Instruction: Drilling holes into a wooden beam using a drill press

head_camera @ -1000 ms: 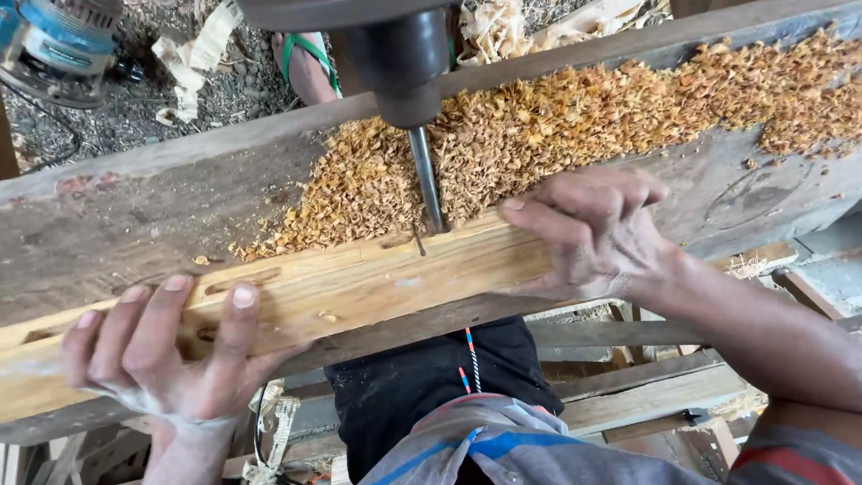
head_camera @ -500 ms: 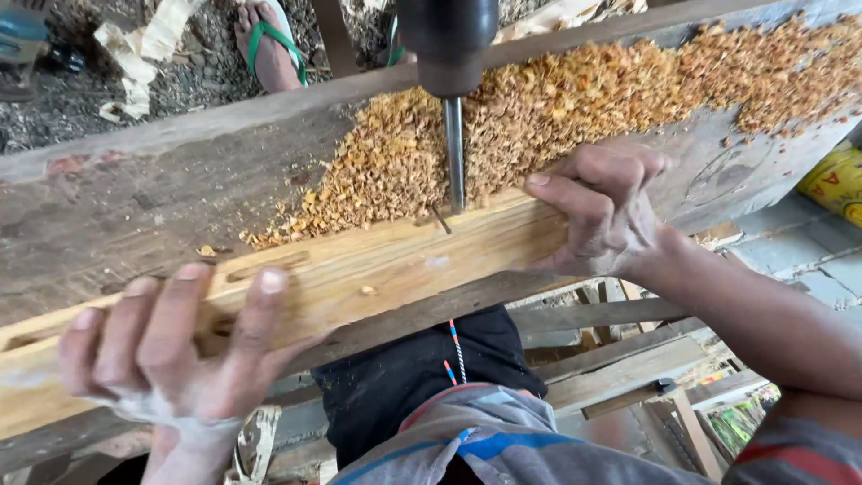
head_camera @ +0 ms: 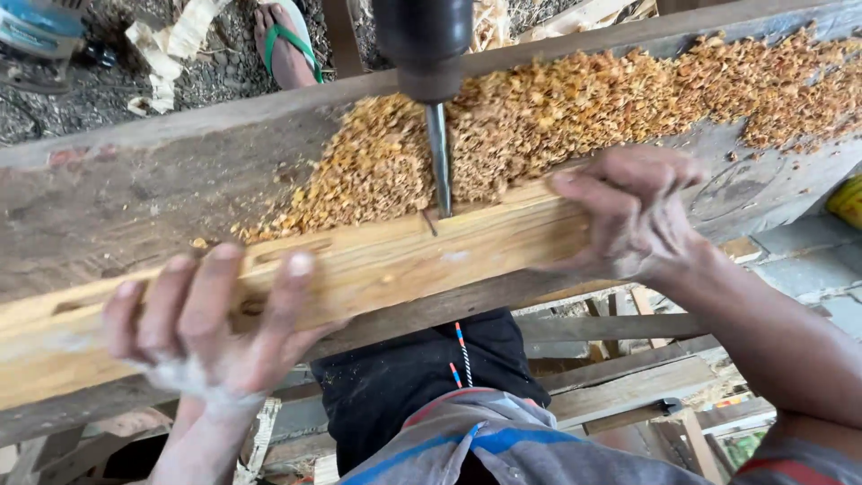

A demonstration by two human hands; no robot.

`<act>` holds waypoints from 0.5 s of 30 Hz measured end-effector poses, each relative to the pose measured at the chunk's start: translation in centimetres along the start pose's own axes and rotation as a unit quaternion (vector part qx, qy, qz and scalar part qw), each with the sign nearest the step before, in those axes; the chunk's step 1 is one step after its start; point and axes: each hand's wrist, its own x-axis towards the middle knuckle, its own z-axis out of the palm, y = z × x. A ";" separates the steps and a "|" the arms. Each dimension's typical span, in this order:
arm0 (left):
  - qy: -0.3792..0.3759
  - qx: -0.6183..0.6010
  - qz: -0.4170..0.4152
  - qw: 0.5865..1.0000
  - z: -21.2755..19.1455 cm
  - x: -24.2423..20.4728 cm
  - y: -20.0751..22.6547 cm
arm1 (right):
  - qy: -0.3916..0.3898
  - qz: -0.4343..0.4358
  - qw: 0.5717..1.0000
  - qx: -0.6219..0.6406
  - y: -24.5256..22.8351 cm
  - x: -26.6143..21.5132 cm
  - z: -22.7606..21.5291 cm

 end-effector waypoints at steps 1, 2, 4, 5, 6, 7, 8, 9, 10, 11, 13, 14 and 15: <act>0.028 0.005 -0.001 1.000 0.4 -0.1 0.1 | -0.017 0.009 1.000 -0.006 0.0 -0.3 -0.3; 0.057 0.009 -0.002 0.998 0.7 -0.1 0.3 | -0.033 0.018 0.999 -0.013 0.0 -0.5 -0.8; 0.023 -0.004 -0.005 1.000 -0.8 0.7 0.2 | -0.024 0.037 0.998 0.033 -0.8 0.0 -1.0; -0.012 -0.004 -0.014 1.000 -2.1 1.0 0.3 | -0.008 0.046 0.995 0.088 -1.0 0.7 -1.0; -0.006 0.002 -0.022 1.000 -3.1 0.8 0.1 | -0.005 0.035 0.996 0.087 -1.6 1.0 -1.3; -0.034 -0.009 -0.022 0.999 -3.9 0.9 0.0 | -0.033 0.052 0.993 0.099 -2.1 1.0 -2.0; -0.063 -0.020 -0.022 0.998 -4.5 1.1 0.2 | -0.061 0.069 0.990 0.110 -2.4 0.8 -2.7; -0.065 -0.026 -0.019 0.997 -5.2 0.4 0.7 | -0.065 0.074 0.989 0.109 -3.3 -0.4 -3.1; -0.068 -0.033 -0.027 0.997 -5.8 -0.3 1.4 | -0.112 0.091 0.984 0.107 -4.0 -1.8 -3.5; -0.069 -0.040 -0.033 0.996 -6.2 -0.8 2.0 | -0.157 0.109 0.976 0.102 -4.6 -3.2 -3.8; -0.067 -0.057 -0.029 0.996 -6.6 -2.6 3.6 | -0.142 0.117 0.977 0.106 -6.4 -4.0 -4.9; -0.064 -0.068 -0.032 0.995 -7.0 -3.6 4.7 | -0.126 0.119 0.978 0.112 -7.6 -4.8 -5.7; -0.061 -0.070 -0.021 0.995 -7.6 -4.4 5.6 | -0.121 0.128 0.979 0.106 -8.8 -6.0 -6.1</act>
